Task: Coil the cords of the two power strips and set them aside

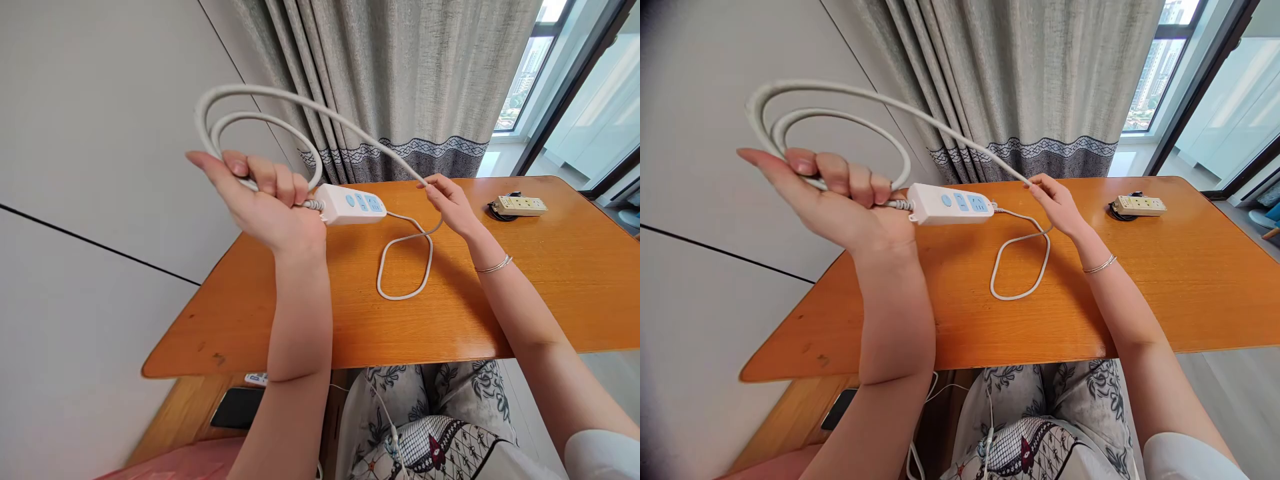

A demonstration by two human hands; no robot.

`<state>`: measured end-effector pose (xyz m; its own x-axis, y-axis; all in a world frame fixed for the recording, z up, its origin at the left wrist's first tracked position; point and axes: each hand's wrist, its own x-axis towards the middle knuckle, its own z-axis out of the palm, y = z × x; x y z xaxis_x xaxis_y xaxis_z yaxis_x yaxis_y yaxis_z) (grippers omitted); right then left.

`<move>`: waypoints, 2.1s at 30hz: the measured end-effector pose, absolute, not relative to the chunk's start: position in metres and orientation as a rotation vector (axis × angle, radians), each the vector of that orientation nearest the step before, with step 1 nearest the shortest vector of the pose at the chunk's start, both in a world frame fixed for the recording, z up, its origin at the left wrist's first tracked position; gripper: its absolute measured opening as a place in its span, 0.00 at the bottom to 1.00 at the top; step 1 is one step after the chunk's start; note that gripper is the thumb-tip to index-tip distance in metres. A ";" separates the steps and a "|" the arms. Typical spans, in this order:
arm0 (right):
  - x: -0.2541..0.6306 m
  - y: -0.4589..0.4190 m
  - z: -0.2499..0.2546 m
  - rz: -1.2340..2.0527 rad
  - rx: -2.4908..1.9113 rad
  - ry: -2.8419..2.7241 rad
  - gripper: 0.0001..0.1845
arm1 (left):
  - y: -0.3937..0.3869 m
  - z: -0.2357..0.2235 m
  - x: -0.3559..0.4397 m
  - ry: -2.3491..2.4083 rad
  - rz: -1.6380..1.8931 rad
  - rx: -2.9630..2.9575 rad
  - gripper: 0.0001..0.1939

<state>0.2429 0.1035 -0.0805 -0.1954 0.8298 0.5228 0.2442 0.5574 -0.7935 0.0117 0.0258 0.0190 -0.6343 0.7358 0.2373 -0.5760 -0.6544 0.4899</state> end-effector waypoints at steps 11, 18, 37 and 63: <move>0.225 0.070 -0.057 0.167 -1.383 -2.105 0.20 | 0.025 0.018 0.016 0.531 2.183 0.681 0.24; 0.205 0.042 -0.039 0.009 -1.565 -2.336 0.20 | 0.031 0.013 0.021 0.557 2.217 0.759 0.25; 0.196 -0.010 -0.017 -0.075 -1.179 -2.636 0.20 | 0.036 0.006 0.032 0.587 2.173 0.860 0.24; 0.230 0.011 -0.018 -0.141 -0.719 -1.761 0.29 | 0.027 -0.017 0.031 0.387 1.126 1.538 0.29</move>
